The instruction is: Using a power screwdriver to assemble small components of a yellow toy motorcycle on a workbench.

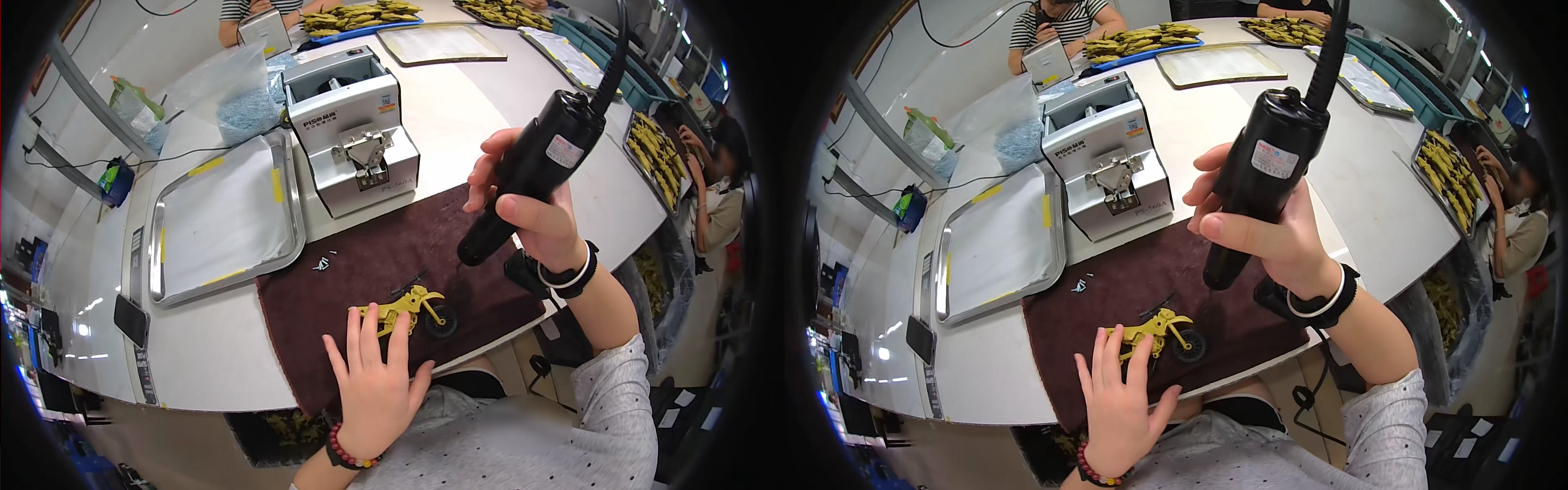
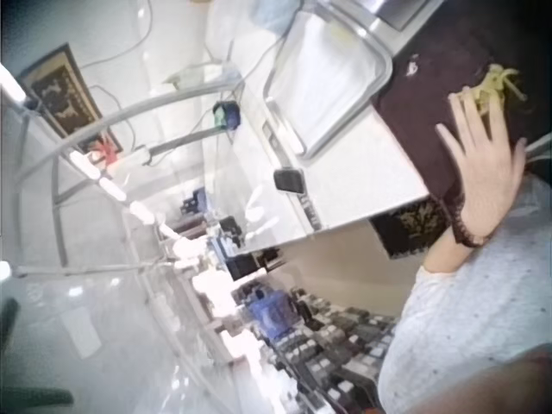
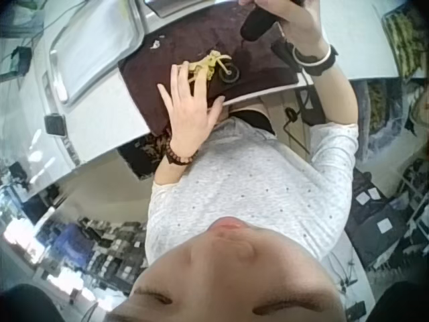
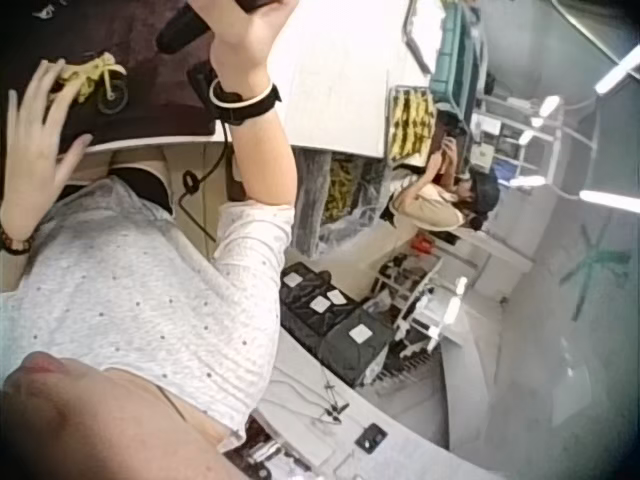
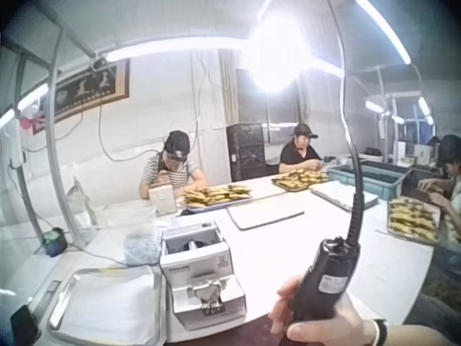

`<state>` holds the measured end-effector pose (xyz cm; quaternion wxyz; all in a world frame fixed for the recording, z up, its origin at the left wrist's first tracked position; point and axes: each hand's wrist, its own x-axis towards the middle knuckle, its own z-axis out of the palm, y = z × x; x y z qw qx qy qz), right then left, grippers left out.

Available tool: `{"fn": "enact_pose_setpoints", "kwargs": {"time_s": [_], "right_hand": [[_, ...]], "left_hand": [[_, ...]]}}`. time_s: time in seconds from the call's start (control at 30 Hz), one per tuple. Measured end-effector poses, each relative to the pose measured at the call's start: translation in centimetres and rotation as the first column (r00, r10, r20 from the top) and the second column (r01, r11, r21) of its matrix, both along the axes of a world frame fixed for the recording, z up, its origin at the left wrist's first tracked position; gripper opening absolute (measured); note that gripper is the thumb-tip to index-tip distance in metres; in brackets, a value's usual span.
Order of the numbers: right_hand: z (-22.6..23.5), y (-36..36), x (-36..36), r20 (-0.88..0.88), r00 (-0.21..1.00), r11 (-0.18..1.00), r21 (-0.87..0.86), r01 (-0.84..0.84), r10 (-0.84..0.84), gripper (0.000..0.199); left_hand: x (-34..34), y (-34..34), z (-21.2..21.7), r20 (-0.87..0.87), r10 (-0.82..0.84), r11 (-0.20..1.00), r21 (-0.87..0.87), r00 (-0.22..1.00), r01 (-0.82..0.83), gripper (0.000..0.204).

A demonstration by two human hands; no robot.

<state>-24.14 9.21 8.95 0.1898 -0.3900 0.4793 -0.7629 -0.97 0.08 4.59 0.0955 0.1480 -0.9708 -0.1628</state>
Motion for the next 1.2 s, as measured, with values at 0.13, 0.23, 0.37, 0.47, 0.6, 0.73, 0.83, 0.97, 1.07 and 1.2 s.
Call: {"fn": "enact_pose_setpoints", "kwargs": {"time_s": [0.13,0.23,0.37,0.47,0.6,0.73,0.83,0.97,1.07,1.2], "right_hand": [[-0.4,-0.2,-0.2,0.015,1.000,0.995,0.102,-0.017,0.016,0.054],[-0.4,-0.5,0.2,0.061,0.998,0.998,0.063,0.001,-0.004,0.044],[-0.1,-0.4,0.8,0.076,0.997,0.998,0.064,0.020,-0.025,0.035],[0.3,-0.4,0.6,0.005,0.995,0.983,-0.152,-0.099,0.101,0.034],[2.8,-0.4,0.5,-0.012,0.974,0.937,-0.271,-0.220,0.225,0.030],[2.7,-0.6,1.1,0.115,0.946,0.903,-0.353,-0.245,0.302,0.029],[2.1,-0.5,2.2,0.297,0.861,0.856,-0.449,-0.257,0.414,0.028],[1.8,-0.3,3.4,0.399,0.787,0.824,-0.517,-0.232,0.471,0.029],[1.6,-0.1,4.0,0.435,0.747,0.810,-0.539,-0.230,0.502,0.029],[1.1,0.2,4.3,0.444,0.720,0.795,-0.555,-0.246,0.533,0.029]], "left_hand": [[-0.2,1.4,-1.6,-0.059,0.091,0.995,-0.025,0.994,-0.093,0.067],[-0.6,1.8,-3.6,-0.073,0.041,0.995,-0.083,0.996,-0.047,0.070],[-1.1,1.7,-4.6,-0.181,0.020,0.984,-0.172,0.983,-0.052,0.066],[-1.2,2.0,-4.9,-0.244,0.045,0.972,-0.213,0.969,-0.098,0.061],[-0.8,2.2,-5.4,-0.279,0.059,0.948,-0.284,0.958,-0.141,0.057],[-0.4,1.5,-4.4,-0.350,0.028,0.979,-0.180,0.936,-0.096,0.044],[1.3,-0.7,-1.9,-0.467,0.199,0.876,0.478,0.862,0.056,0.051],[0.2,-2.7,0.2,-0.548,0.190,0.848,0.510,0.815,0.145,0.040],[0.0,-2.2,0.3,-0.528,0.154,0.838,0.517,0.835,0.173,0.026],[0.2,-1.7,0.0,-0.555,0.152,0.785,0.571,0.818,0.242,0.014]]}}
